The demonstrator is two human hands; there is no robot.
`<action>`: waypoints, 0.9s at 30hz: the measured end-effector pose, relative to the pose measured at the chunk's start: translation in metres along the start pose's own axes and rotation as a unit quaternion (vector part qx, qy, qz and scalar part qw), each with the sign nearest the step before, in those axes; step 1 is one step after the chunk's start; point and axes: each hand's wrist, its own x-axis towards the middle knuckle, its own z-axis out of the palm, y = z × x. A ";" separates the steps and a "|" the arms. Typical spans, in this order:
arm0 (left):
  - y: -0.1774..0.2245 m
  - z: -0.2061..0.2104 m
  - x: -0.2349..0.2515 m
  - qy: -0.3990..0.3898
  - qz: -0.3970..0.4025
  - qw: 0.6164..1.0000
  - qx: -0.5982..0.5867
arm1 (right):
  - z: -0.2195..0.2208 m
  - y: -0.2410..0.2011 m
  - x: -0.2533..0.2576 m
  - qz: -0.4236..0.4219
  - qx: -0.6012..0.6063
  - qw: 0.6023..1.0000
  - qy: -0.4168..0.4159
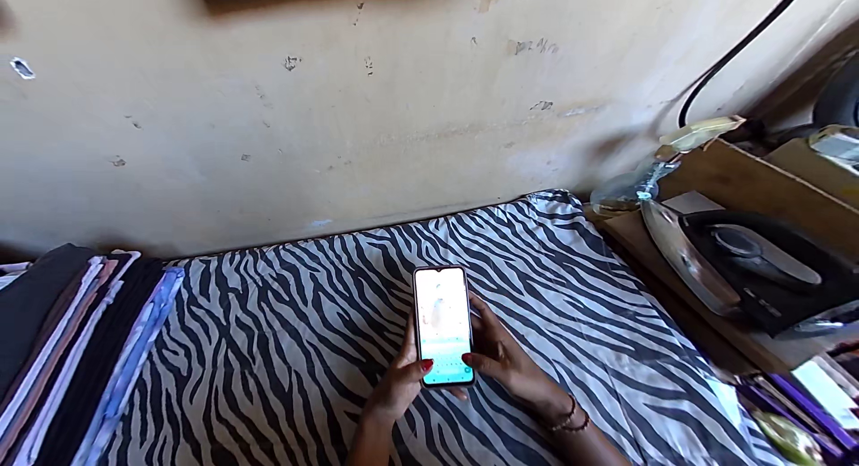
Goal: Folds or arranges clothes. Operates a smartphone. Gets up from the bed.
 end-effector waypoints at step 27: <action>-0.001 0.006 0.001 0.017 -0.008 0.999 -0.027 | 0.003 -0.001 -0.002 -0.035 -0.043 0.998 -0.012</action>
